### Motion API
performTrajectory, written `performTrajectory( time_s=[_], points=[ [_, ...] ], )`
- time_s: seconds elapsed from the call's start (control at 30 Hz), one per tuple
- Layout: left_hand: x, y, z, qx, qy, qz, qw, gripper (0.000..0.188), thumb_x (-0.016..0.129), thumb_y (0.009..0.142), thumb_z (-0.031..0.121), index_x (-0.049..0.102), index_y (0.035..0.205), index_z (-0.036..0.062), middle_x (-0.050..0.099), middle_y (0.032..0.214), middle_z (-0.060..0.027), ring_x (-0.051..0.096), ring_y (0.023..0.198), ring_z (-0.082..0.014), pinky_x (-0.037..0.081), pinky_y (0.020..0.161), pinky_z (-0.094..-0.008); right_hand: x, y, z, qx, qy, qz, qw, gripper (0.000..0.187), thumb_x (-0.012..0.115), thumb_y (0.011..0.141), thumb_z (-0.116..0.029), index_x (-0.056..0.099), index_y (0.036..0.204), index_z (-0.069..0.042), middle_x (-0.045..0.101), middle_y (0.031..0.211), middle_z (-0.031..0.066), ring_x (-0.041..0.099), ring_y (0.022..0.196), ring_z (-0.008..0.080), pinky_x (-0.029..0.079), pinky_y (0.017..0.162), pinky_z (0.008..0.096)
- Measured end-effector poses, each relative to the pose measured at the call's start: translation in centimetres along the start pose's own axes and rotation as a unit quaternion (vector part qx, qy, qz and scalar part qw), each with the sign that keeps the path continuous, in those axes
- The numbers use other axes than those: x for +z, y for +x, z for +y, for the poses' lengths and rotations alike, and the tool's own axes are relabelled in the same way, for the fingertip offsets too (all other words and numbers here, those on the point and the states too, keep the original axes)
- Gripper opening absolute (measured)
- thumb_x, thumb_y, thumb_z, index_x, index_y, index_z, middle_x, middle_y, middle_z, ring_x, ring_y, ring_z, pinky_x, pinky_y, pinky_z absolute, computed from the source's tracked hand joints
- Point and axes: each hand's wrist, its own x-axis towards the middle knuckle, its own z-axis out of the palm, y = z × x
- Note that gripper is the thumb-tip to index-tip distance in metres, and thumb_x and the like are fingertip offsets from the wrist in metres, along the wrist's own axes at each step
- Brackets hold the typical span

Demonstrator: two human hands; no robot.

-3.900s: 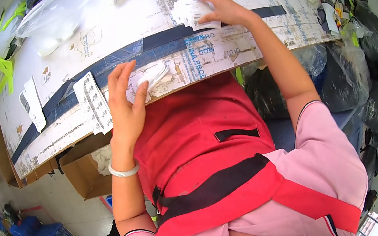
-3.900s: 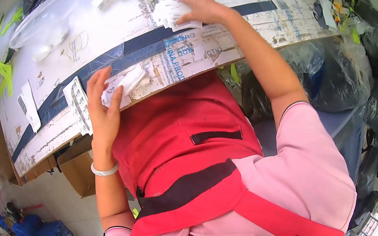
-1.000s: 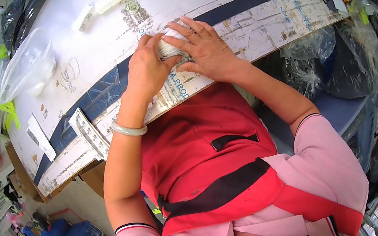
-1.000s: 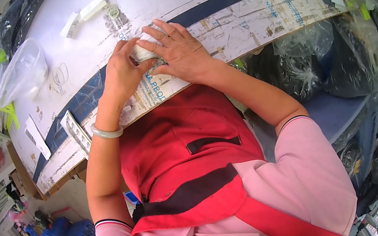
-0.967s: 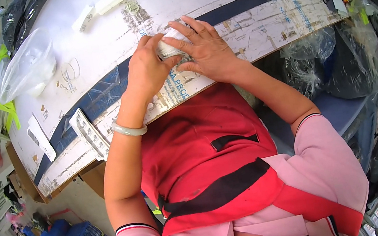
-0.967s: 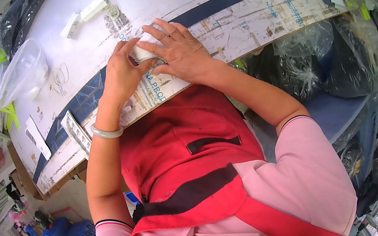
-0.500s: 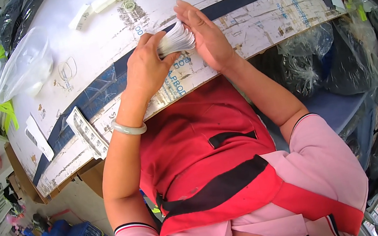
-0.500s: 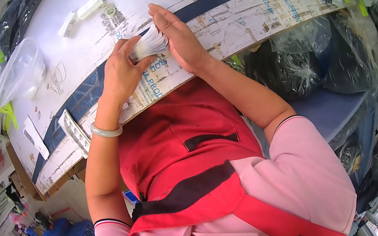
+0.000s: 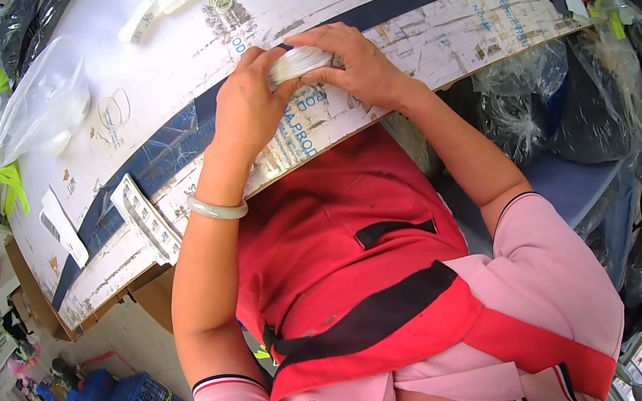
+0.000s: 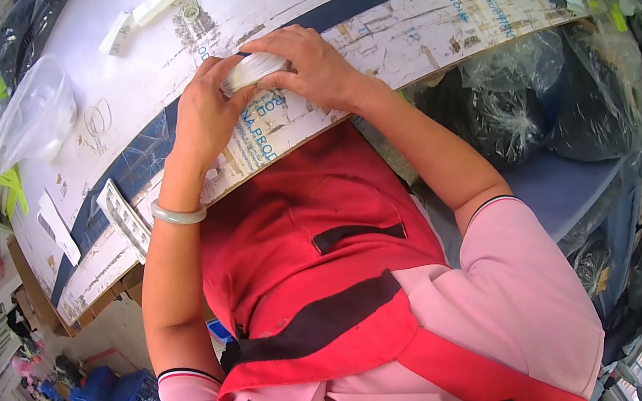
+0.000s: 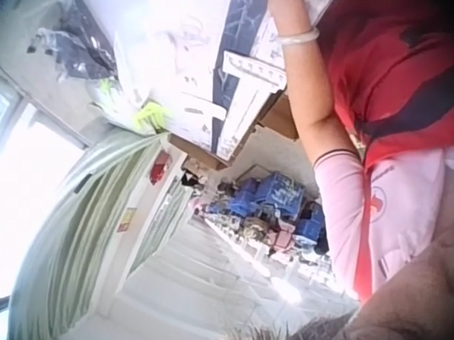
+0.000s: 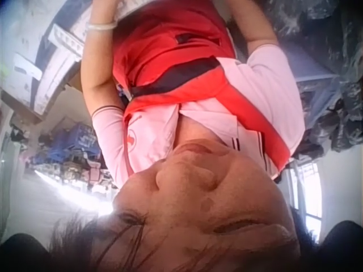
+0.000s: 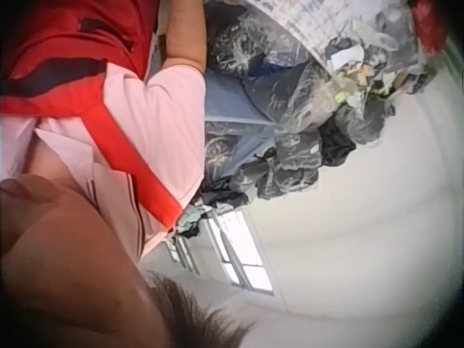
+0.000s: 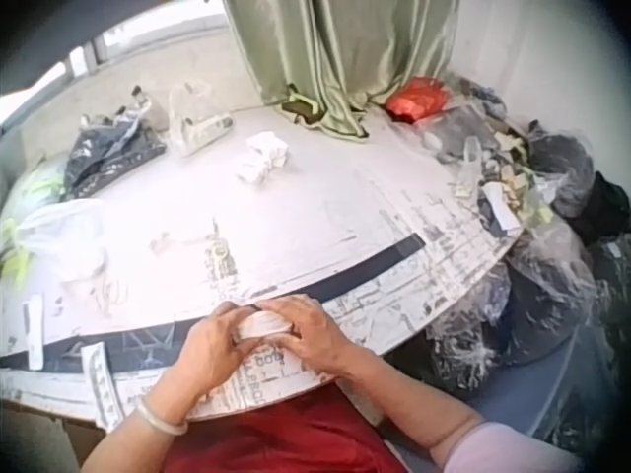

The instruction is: The recorder is folding and stacking small white labels at a workstation.

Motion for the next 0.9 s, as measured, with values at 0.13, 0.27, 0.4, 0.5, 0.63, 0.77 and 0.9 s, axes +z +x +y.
performTrajectory(
  time_s=[0.13,0.27,0.4,0.5,0.63,0.77,0.9],
  points=[
    [-0.2,0.0,0.4,-0.022,-0.003,-0.009,1.000,0.044,0.073,0.077,0.023,0.061,0.114,0.0030,0.060,0.105,-0.0129,0.063,0.090,-0.0338,0.050,0.078,-0.0400,0.7,-0.8,-2.3,-0.060,-0.226,0.091,0.968,0.067,0.067,0.082,-0.037,0.042,0.140,-0.019,0.041,0.142,0.0056,0.035,0.132,0.0282,0.027,0.108,0.0425],
    [-0.4,0.0,0.8,-0.025,-0.002,-0.016,1.000,0.047,0.075,0.075,0.024,0.061,0.114,0.0025,0.060,0.105,-0.0125,0.063,0.090,-0.0332,0.051,0.077,-0.0394,1.0,-1.1,-2.0,-0.056,-0.239,0.072,0.967,0.067,0.068,0.081,-0.038,0.042,0.139,-0.020,0.042,0.140,0.0054,0.035,0.131,0.0280,0.028,0.108,0.0417],
    [-0.2,-0.1,0.5,-0.011,0.018,-0.011,1.000,0.048,0.075,0.075,0.025,0.060,0.116,0.0036,0.060,0.106,-0.0123,0.063,0.090,-0.0329,0.051,0.077,-0.0394,0.3,-0.3,-1.3,-0.067,-0.117,0.077,0.988,0.060,0.069,0.081,-0.033,0.048,0.136,-0.019,0.055,0.126,0.0065,0.044,0.123,0.0270,0.030,0.107,0.0405],
    [-0.3,-0.3,0.4,0.006,0.036,-0.009,0.999,0.047,0.073,0.077,0.025,0.060,0.116,0.0042,0.060,0.106,-0.0122,0.063,0.091,-0.0332,0.051,0.077,-0.0398,0.8,0.3,-0.7,-0.051,-0.025,0.059,0.997,0.052,0.068,0.083,-0.027,0.053,0.131,-0.016,0.061,0.114,0.0057,0.051,0.114,0.0257,0.036,0.101,0.0377],
    [0.1,-0.1,0.7,0.001,0.073,-0.016,0.997,0.044,0.072,0.078,0.025,0.060,0.115,0.0043,0.060,0.104,-0.0125,0.063,0.091,-0.0333,0.051,0.076,-0.0402,1.1,0.3,-1.8,0.030,0.098,0.088,0.991,0.042,0.063,0.090,-0.025,0.054,0.128,-0.010,0.063,0.111,0.0058,0.053,0.108,0.0201,0.042,0.095,0.0350],
    [0.1,0.0,1.3,0.014,0.097,-0.012,0.995,0.047,0.072,0.079,0.030,0.060,0.117,0.0057,0.061,0.104,-0.0107,0.063,0.088,-0.0321,0.051,0.076,-0.0395,2.3,1.6,-1.7,0.117,0.509,0.229,0.821,0.040,0.050,0.100,-0.033,0.053,0.126,-0.002,0.062,0.113,0.0079,0.049,0.110,0.0111,0.040,0.097,0.0316],
    [-0.3,0.0,1.2,0.008,0.097,-0.018,0.995,0.048,0.072,0.078,0.031,0.060,0.116,0.0054,0.061,0.104,-0.0104,0.063,0.089,-0.0322,0.051,0.076,-0.0393,2.8,2.2,-2.3,0.104,0.529,0.245,0.806,0.044,0.047,0.100,-0.036,0.049,0.130,-0.004,0.061,0.117,0.0089,0.048,0.111,0.0120,0.031,0.104,0.0295]
  ],
)
